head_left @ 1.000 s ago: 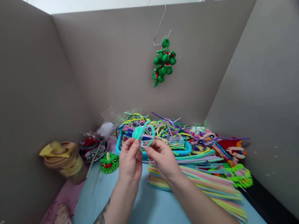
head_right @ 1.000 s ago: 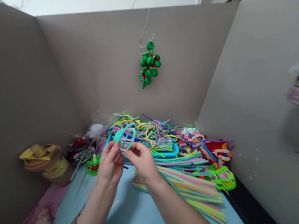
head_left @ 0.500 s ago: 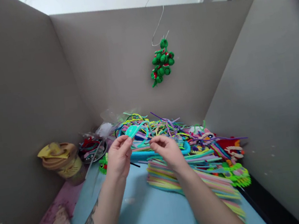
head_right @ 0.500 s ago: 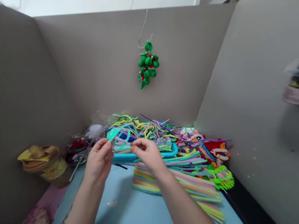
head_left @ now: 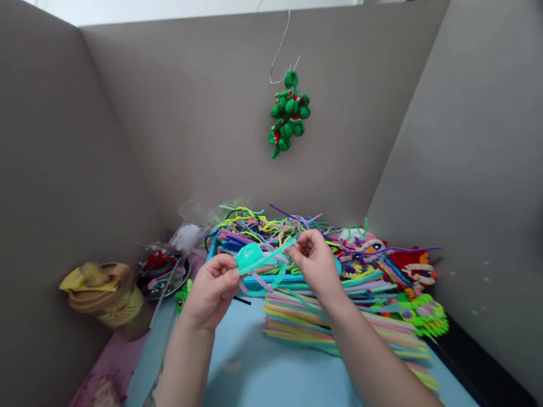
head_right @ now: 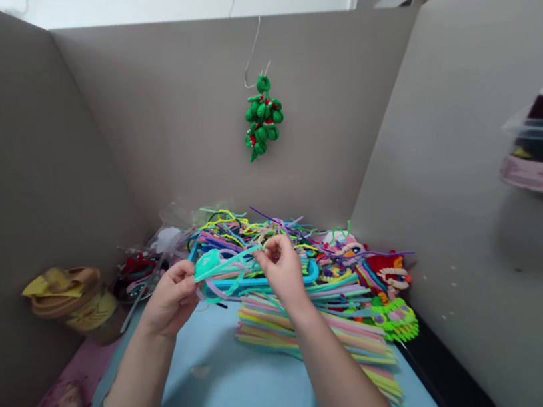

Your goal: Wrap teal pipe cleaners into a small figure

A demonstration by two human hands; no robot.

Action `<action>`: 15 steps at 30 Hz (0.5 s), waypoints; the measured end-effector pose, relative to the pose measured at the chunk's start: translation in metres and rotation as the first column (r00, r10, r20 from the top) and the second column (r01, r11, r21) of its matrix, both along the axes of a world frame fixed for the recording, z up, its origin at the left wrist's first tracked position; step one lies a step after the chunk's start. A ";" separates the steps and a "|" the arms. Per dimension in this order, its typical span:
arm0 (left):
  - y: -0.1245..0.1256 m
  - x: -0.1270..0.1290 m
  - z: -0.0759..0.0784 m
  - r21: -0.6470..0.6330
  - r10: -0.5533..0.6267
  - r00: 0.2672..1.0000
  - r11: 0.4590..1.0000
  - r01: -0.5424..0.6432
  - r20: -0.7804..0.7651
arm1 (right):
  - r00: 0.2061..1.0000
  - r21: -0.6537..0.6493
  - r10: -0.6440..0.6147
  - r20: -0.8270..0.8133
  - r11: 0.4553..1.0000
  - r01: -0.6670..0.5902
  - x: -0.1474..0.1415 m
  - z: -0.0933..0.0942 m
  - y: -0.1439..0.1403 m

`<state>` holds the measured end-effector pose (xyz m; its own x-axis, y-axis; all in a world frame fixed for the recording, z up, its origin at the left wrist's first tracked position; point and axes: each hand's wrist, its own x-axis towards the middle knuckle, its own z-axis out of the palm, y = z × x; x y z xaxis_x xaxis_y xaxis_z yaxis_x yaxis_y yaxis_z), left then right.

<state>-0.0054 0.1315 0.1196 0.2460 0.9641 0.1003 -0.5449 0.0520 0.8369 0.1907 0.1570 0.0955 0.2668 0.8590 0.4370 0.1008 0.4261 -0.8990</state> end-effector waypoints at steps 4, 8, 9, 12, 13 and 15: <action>0.001 -0.003 -0.001 0.029 -0.012 0.998 0.999 0.014 -0.064 | 0.997 -0.016 0.014 0.075 1.000 -0.013 0.005 -0.001 0.003; 0.004 -0.009 0.000 0.067 0.075 0.982 0.996 -0.064 -0.175 | 0.997 -0.028 -0.009 0.072 1.000 0.011 0.010 0.006 0.001; 0.005 -0.010 0.000 0.084 0.108 0.968 0.992 -0.091 -0.225 | 0.999 -0.029 -0.016 0.049 0.999 0.018 0.011 0.008 -0.001; 0.007 -0.012 0.001 0.152 0.190 0.904 0.978 -0.141 -0.384 | 0.999 -0.024 -0.026 0.018 0.999 0.027 0.012 0.017 -0.009; 0.008 -0.013 0.001 0.174 0.211 0.883 0.973 -0.150 -0.419 | 1.000 -0.009 -0.024 0.012 1.000 0.024 0.011 0.021 -0.013; 0.008 -0.012 0.002 0.208 0.240 0.863 0.965 -0.161 -0.444 | 1.000 0.046 -0.015 -0.016 0.999 0.016 0.008 0.027 -0.022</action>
<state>-0.0173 0.1391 0.1215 0.1046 0.9783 0.1788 -0.0784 -0.1711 0.9821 0.1990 0.1350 0.1230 0.2868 0.8335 0.4723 0.0941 0.4661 -0.8797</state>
